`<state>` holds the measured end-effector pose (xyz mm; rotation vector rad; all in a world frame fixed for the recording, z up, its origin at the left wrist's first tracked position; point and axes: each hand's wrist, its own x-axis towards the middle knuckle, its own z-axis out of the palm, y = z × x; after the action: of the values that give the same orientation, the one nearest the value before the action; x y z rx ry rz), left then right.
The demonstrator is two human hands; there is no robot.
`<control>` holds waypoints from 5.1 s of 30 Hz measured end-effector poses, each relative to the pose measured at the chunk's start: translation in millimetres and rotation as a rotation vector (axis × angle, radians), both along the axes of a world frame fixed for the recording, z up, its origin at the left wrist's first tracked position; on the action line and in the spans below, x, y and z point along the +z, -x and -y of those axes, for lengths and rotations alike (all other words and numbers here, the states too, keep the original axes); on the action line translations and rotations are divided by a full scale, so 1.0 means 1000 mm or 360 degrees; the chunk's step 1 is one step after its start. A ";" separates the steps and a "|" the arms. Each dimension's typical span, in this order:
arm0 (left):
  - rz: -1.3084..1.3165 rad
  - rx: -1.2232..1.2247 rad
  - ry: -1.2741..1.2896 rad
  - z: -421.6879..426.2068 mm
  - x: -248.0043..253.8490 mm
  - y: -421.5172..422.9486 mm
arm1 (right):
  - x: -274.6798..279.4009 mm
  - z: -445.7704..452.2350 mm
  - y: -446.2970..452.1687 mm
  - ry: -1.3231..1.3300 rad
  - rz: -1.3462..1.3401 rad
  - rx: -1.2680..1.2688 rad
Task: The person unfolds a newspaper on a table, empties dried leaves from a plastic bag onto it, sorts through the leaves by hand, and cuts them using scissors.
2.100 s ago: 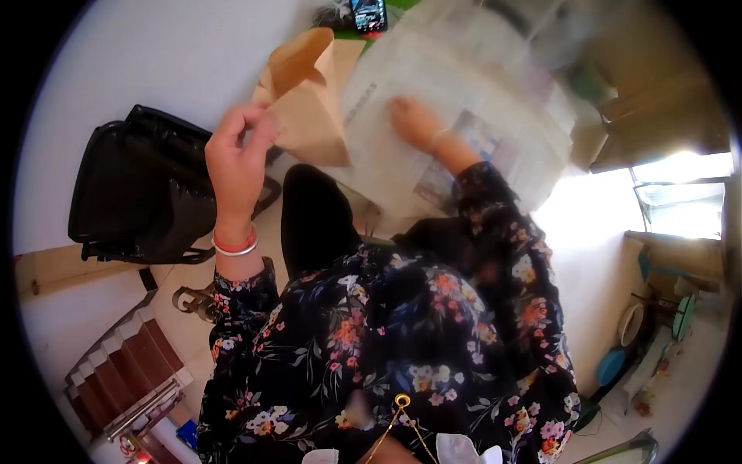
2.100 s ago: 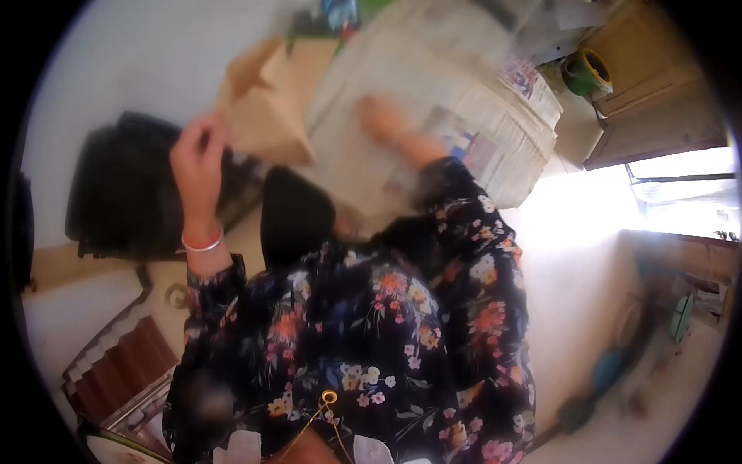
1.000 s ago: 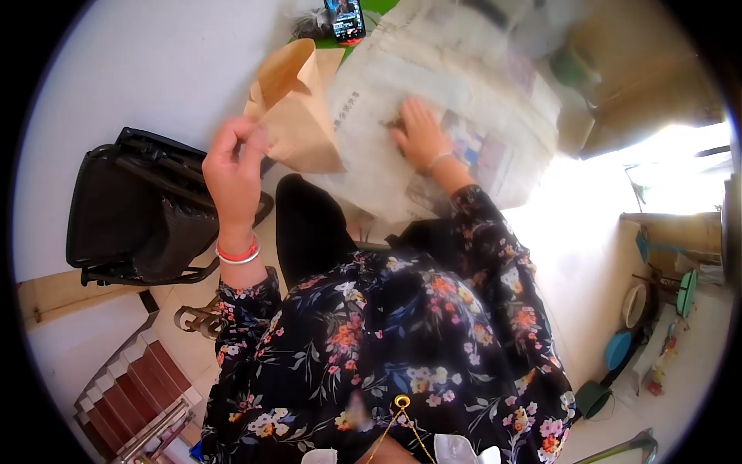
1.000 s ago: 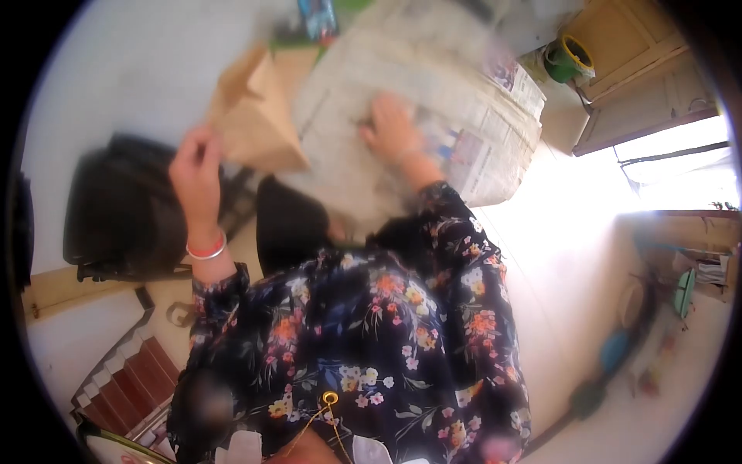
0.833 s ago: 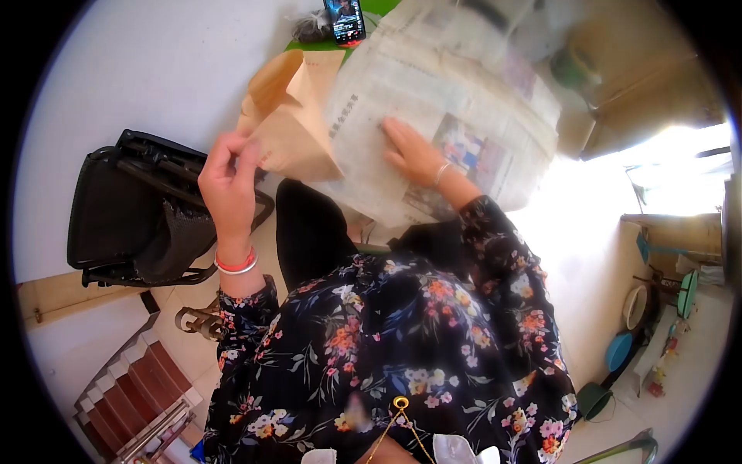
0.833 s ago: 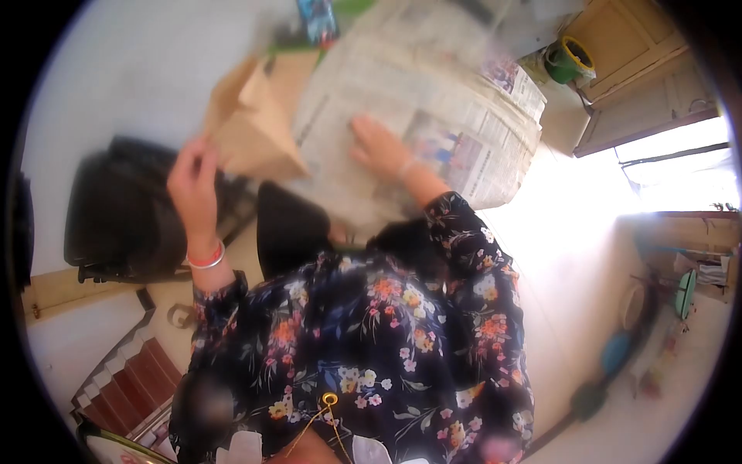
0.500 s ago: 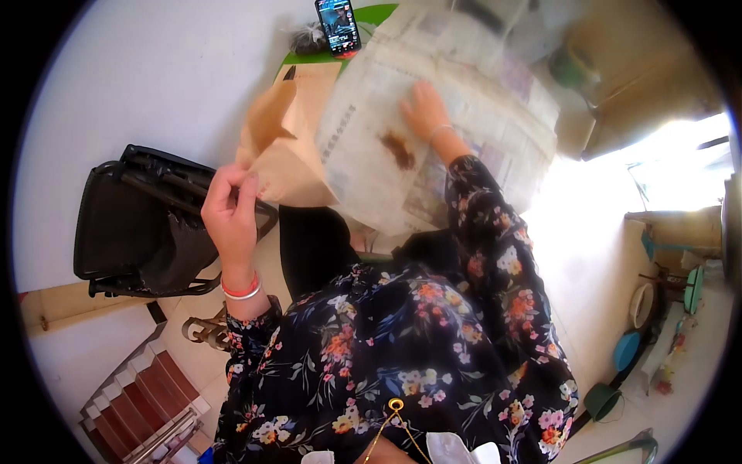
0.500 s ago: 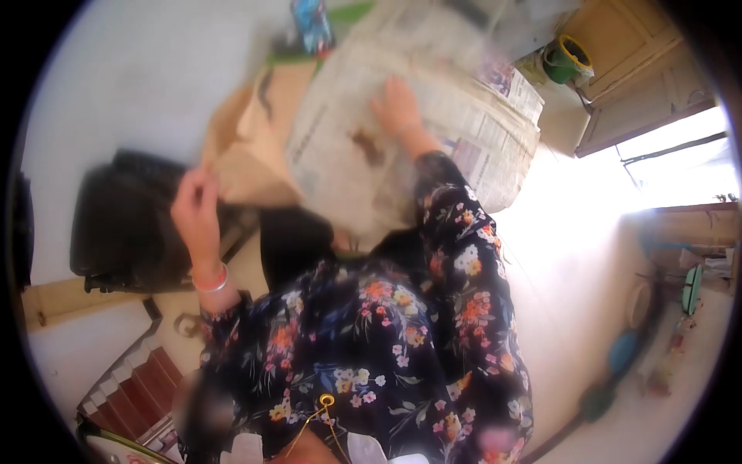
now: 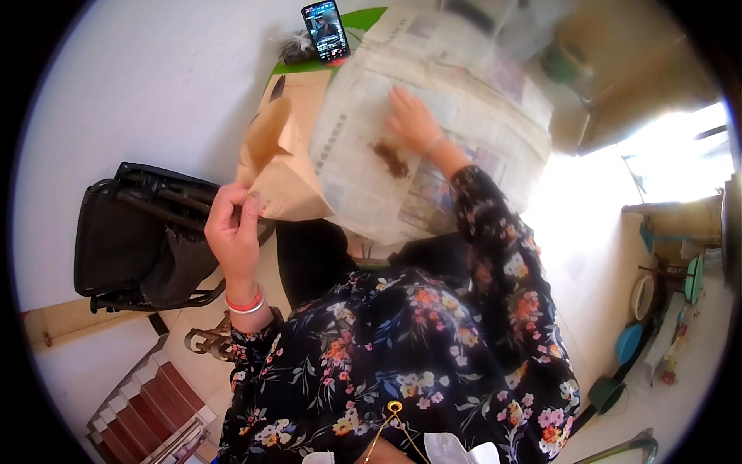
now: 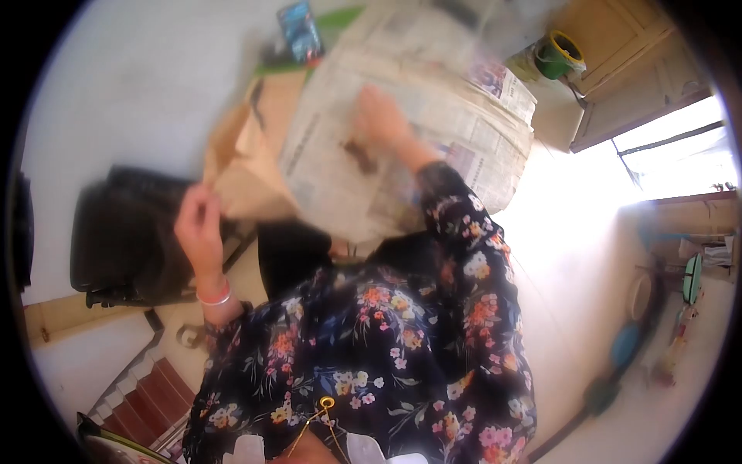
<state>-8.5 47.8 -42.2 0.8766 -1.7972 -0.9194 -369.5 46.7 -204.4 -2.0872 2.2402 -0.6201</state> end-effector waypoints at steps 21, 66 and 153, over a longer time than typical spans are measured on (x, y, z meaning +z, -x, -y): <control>0.0235 -0.0058 0.0079 -0.013 0.002 -0.034 | -0.012 -0.127 -0.044 0.0197 0.0582 -0.0220; 0.0588 -0.0069 0.0080 -0.018 0.043 -0.046 | 0.031 -0.174 -0.085 -0.0241 0.0609 -0.1280; 0.0590 -0.0222 0.0228 -0.022 0.013 -0.042 | 0.021 -0.250 0.005 0.1506 0.3664 -0.0406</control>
<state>33.5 69.6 -29.1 0.8804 -2.2370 -0.7357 -375.0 297.1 -183.8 0.0761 0.5419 -2.3201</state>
